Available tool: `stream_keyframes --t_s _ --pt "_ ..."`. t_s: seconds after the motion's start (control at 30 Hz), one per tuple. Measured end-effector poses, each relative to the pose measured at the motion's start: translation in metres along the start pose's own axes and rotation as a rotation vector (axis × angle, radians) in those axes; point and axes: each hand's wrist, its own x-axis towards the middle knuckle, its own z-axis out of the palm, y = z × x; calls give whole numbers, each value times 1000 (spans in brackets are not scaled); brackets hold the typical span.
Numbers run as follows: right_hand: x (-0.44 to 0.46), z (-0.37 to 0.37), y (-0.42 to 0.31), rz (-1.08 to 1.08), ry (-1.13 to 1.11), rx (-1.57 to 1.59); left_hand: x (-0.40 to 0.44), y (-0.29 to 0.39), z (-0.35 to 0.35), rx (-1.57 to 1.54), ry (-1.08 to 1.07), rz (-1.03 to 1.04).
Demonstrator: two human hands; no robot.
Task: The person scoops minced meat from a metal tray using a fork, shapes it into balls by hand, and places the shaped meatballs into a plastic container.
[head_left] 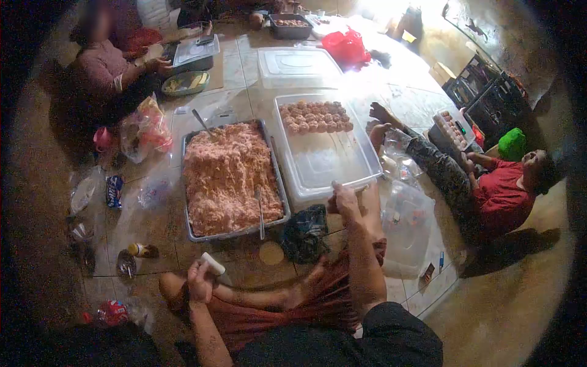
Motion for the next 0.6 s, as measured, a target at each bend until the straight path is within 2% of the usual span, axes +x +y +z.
stream_keyframes --t_s 0.03,0.1,0.13,0.2,0.23,0.27,0.33,0.4,0.47,0.5,0.57,0.6 --pt "-18 3 -23 2 3 4 2 -4 -6 5 -2 -2" --pt "-59 8 -76 98 -101 -330 6 -11 -19 7 15 -88" --pt "-68 13 -96 111 -100 -323 5 -6 -14 18 18 -98" --pt "-62 26 -127 -298 -80 -679 -4 7 5 -61 94 -113" --pt "-41 30 -129 -527 -91 -694 -1 0 -4 -49 93 -120" --pt "-25 44 -139 -497 -20 -640 4 -8 -14 132 60 -24" --pt "35 60 -128 -713 54 -824 9 -16 -27 316 19 79" --pt "92 76 -115 -632 -64 -1055 8 -7 -16 208 -22 44" --pt "116 93 -109 -600 -91 -1110 5 2 -9 188 19 -27" --pt "127 100 -105 -560 -122 -1175 6 -2 -14 215 8 9" --pt "153 113 -91 -576 -88 -1132 5 -5 -13 269 -13 81" --pt "163 119 -84 -588 -56 -1095 2 0 -10 93 -6 -42"
